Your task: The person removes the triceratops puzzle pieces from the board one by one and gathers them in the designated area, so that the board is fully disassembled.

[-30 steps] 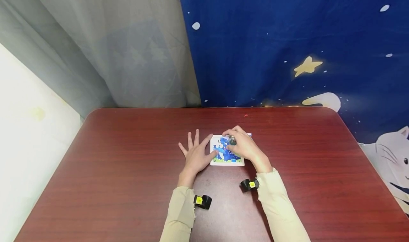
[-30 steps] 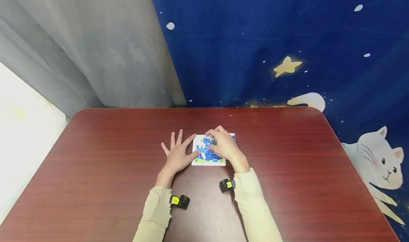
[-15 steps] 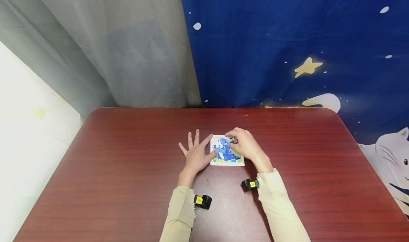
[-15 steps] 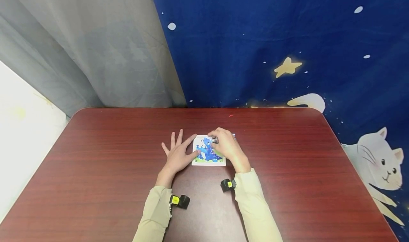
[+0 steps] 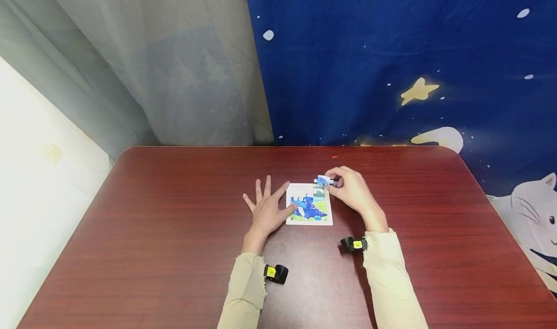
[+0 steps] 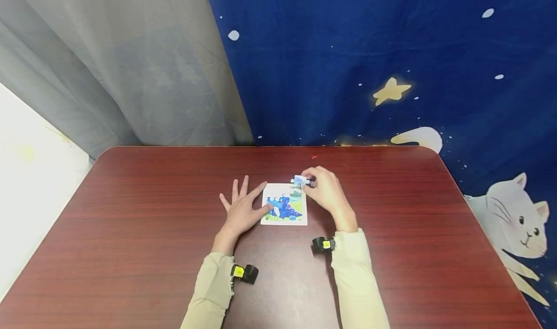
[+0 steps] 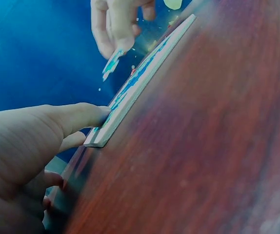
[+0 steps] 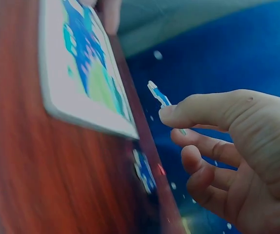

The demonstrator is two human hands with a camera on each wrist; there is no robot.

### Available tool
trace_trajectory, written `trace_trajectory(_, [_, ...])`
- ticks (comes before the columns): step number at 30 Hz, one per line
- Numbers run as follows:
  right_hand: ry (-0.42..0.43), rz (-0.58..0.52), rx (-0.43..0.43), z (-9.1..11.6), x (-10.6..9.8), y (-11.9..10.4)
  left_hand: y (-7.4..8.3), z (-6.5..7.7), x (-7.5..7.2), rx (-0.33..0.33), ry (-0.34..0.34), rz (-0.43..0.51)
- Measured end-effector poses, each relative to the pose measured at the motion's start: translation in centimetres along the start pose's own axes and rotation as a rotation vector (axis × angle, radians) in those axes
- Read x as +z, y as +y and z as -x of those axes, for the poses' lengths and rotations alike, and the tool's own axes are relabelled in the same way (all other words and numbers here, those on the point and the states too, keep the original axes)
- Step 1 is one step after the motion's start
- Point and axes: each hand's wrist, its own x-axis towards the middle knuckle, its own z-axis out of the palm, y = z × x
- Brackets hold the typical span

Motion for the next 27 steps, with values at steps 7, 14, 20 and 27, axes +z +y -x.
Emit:
trace_trajectory(7, [0.023,-0.029,0.076,0.6,-1.6,1.9,-0.1,0.1,0.0,-0.003,-0.001,-0.001])
trace_trajectory(14, [0.042,-0.026,0.149,1.3,-2.7,3.3,-0.2,0.1,0.1,-0.001,-0.003,-0.001])
trace_trajectory(20, [0.040,-0.023,0.176,1.5,-3.2,4.1,-0.2,0.1,0.1,0.001,-0.006,-0.004])
trace_trajectory(27, [0.006,-0.030,0.202,1.9,-3.5,4.8,-0.1,0.1,0.0,0.004,-0.005,-0.008])
